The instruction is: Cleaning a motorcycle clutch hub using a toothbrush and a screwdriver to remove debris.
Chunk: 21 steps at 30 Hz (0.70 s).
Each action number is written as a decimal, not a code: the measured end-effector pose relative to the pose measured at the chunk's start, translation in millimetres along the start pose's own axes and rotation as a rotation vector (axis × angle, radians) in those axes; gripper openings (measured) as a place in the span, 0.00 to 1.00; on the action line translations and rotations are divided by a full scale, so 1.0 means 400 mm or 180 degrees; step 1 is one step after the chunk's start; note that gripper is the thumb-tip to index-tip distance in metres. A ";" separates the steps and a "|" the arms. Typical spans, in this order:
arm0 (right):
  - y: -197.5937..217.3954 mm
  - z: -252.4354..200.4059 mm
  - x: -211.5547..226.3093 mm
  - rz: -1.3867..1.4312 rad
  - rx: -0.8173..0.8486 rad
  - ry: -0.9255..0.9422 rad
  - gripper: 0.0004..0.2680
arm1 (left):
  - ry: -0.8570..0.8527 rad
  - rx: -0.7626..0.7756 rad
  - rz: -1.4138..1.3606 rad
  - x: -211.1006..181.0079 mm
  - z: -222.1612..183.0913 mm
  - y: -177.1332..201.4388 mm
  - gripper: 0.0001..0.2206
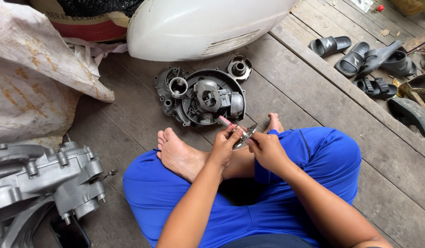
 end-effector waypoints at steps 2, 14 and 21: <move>0.006 0.003 0.009 -0.0086 0.0088 -0.0119 0.04 | 0.0062 -0.0015 -0.0228 -0.001 0.005 -0.006 0.12; 0.051 -0.034 0.040 -0.0630 0.0078 0.0204 0.03 | -0.0163 -0.0295 -0.1006 0.018 0.074 0.079 0.13; 0.030 -0.021 0.024 -0.0749 0.0035 0.0305 0.03 | -0.0035 -0.0175 -0.0609 0.037 0.056 0.042 0.10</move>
Point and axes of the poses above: each hand's wrist, its own z-axis towards the middle knuckle, its own y-axis out of the back of the hand, x = y × z, the point moved 2 cm from there along z, towards the middle knuckle, and after that the axes turned 13 degrees about y, right-handed, at the moved point
